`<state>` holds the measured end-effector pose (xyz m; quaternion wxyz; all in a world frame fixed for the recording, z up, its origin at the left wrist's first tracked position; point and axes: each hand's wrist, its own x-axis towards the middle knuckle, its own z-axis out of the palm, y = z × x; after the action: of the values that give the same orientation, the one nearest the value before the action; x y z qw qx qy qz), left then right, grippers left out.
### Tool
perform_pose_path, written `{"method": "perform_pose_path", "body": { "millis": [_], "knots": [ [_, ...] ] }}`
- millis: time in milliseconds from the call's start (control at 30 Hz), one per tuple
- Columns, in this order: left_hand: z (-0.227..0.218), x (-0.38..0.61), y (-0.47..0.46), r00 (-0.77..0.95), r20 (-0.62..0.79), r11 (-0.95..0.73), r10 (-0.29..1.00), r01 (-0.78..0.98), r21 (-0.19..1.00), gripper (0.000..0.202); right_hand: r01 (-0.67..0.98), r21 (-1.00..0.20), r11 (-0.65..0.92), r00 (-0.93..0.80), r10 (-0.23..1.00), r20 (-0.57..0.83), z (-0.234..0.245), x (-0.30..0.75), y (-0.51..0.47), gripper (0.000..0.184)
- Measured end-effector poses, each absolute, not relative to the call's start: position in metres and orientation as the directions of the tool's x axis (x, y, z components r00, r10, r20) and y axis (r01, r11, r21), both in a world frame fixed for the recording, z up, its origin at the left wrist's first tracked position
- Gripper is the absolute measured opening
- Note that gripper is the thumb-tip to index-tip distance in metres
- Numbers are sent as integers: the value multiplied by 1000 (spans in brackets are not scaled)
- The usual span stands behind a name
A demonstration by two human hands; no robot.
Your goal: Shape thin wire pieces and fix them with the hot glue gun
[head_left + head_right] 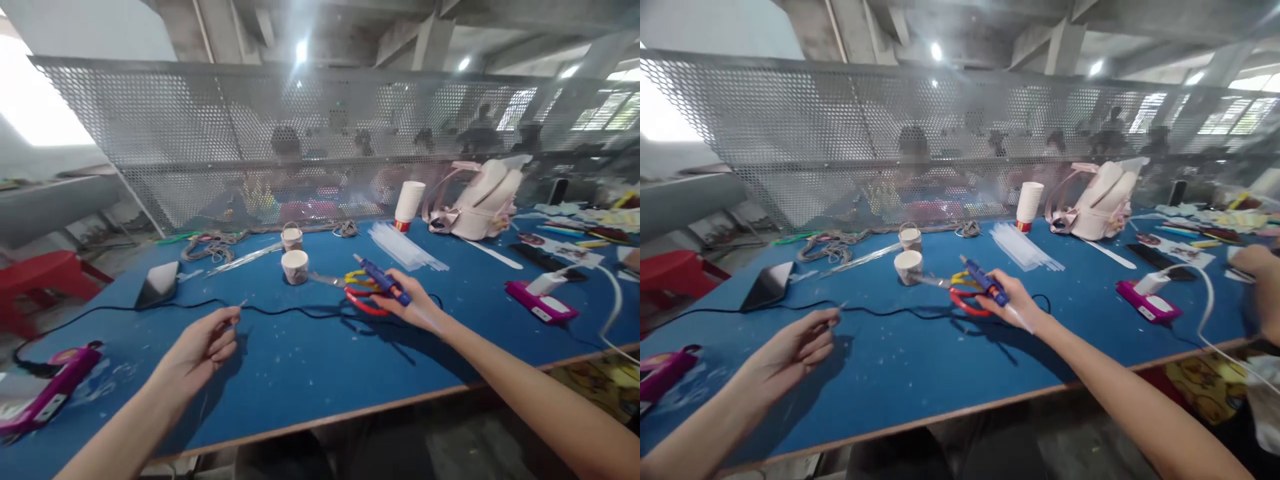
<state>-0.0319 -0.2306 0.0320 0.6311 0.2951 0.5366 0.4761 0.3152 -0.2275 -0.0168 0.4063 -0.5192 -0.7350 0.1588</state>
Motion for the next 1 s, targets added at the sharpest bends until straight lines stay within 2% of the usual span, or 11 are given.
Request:
{"method": "perform_pose_path", "body": {
  "millis": [133,267,367,467,500,567,667,700,800,900,1000],
  "knots": [
    [23,1,-211,79,-408,414,910,-238,879,19,758,-637,140,160,906,391,-19,335,-176,20],
    [14,32,-189,182,-449,480,875,-208,852,20,789,-599,-135,374,880,294,-34,345,-131,15],
    [6,45,-176,228,-469,513,854,-209,833,18,792,-571,-215,421,870,256,-37,349,-118,15],
    [-2,49,-171,243,-500,549,831,-215,808,20,796,-571,-202,421,862,282,-26,343,-131,22],
    [-4,48,-171,248,-514,564,821,-214,798,21,788,-590,-175,411,863,294,-20,338,-141,24],
    [-8,47,-173,253,-556,606,792,-208,768,23,638,-769,36,292,913,284,-10,322,-166,26],
    [-12,44,-178,256,-620,668,742,-209,714,23,565,-822,73,109,981,162,-2,289,-202,22],
    [-13,43,-180,251,-629,676,736,-218,704,22,517,-849,107,-61,994,88,-3,278,-210,18],
    [-13,41,-184,224,-639,677,736,-250,692,22,369,-921,125,-294,956,12,-13,256,-224,9],
    [-14,41,-185,217,-649,684,729,-258,682,21,333,-936,111,-314,949,0,-25,247,-225,5],
    [-14,41,-184,217,-639,675,738,-265,689,22,356,-929,101,-271,962,1,-28,247,-224,14]
  ]
}}
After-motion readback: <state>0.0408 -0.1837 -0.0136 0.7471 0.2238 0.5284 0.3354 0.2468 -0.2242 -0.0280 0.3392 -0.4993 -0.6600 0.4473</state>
